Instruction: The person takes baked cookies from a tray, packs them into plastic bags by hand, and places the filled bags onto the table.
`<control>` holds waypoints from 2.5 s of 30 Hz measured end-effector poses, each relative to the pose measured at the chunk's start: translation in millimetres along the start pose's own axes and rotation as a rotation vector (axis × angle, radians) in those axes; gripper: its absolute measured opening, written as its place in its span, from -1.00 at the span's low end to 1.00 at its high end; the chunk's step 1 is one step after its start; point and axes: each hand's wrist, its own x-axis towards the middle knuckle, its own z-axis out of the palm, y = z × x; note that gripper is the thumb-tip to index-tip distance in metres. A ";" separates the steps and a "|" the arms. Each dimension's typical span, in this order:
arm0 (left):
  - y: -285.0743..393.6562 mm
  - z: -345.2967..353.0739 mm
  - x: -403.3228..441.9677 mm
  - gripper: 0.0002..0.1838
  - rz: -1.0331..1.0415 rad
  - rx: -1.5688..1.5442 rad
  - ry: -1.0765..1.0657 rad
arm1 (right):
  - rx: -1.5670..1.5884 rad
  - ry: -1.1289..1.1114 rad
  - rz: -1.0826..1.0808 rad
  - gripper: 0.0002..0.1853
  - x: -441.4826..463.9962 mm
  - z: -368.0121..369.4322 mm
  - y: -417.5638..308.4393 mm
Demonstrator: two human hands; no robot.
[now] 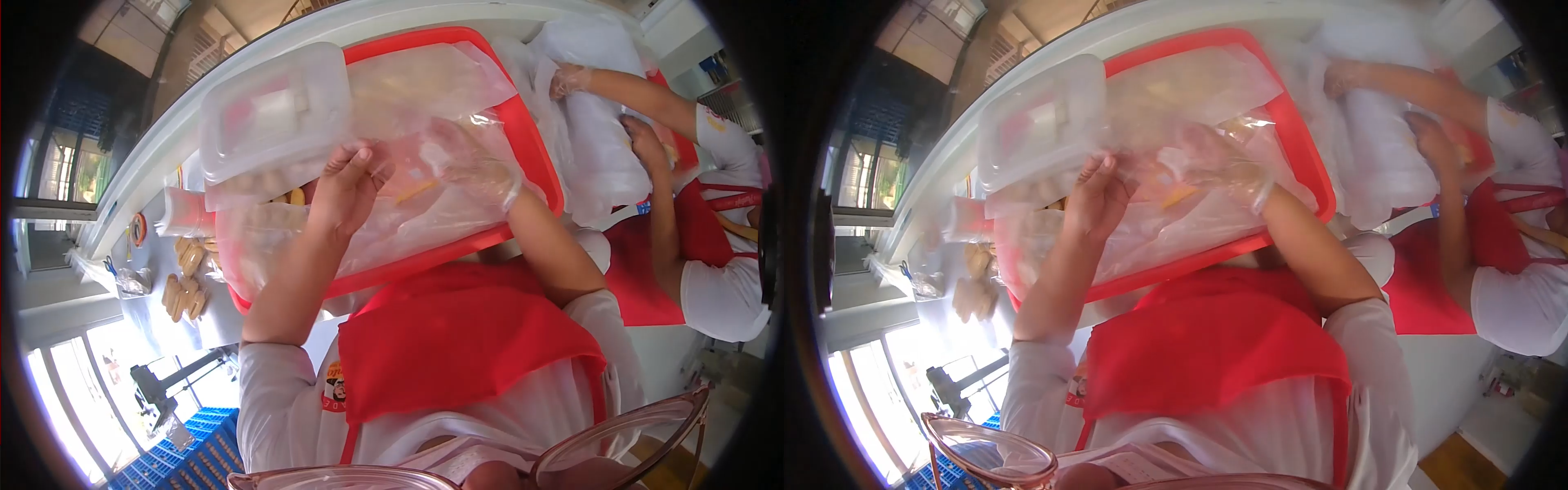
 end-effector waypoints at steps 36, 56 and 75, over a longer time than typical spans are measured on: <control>-15.4 0.8 -48.1 -0.86 0.202 0.579 0.140 | 0.231 -0.134 0.236 -0.76 2.8 39.4 -68.6; 29.4 -85.8 -64.6 -0.86 0.358 0.856 0.287 | -0.548 -1.176 0.819 -0.50 3.0 -39.7 -29.6; 19.0 -53.1 -65.9 -0.85 0.036 1.554 -0.056 | -1.118 -0.906 0.132 -0.20 17.2 -12.9 9.7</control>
